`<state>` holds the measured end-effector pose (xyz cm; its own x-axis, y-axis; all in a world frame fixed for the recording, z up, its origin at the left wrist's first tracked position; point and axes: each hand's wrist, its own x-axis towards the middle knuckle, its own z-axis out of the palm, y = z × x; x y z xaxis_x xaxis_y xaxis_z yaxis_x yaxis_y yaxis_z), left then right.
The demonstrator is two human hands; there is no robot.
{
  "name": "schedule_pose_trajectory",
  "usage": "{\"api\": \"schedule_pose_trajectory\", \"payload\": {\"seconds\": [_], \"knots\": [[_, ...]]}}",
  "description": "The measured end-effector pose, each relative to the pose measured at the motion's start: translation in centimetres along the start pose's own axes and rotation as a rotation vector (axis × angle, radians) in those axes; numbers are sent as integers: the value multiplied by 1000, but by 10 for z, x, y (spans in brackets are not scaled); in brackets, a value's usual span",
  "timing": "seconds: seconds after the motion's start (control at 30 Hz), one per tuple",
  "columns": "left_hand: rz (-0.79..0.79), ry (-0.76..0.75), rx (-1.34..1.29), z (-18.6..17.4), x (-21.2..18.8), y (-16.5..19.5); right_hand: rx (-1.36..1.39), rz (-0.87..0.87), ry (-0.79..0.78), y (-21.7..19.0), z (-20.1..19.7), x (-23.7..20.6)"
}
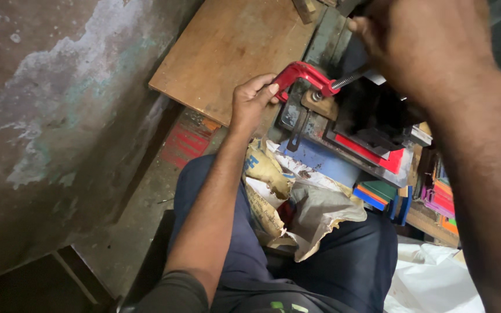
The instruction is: The person positions a small wooden block on the bed of a heavy machine and secures it with a red G-clamp, tightening the clamp screw by hand. They then adjust the block and machine parts, operate the machine, and later loosen and reposition the clamp while handling a red L-shaped piece.
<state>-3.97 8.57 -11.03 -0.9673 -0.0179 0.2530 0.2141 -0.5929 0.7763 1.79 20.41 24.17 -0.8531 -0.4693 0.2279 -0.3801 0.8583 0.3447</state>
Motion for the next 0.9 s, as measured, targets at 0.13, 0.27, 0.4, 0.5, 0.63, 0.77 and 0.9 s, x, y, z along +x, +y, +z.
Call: {"api": "schedule_pose_trajectory", "payload": {"seconds": [0.13,0.27,0.4,0.5,0.63,0.77,0.9], "knots": [[-3,6,-18,0,0,-4,-20,28,-59,5,-1,-4],[8,27,10,2,0,-3,122,-85,-77,7,-10,-5],[0,34,17,3,-1,-1,176,151,-197,1,-24,-13],[-8,37,36,4,-1,2,117,147,-201,-9,-30,-19],[-1,54,51,6,0,1,59,186,-213,-21,-34,-28],[13,49,54,6,0,0,224,160,-214,-28,-39,-34],[28,9,62,3,1,3,651,140,-135,-34,-43,-36]]}}
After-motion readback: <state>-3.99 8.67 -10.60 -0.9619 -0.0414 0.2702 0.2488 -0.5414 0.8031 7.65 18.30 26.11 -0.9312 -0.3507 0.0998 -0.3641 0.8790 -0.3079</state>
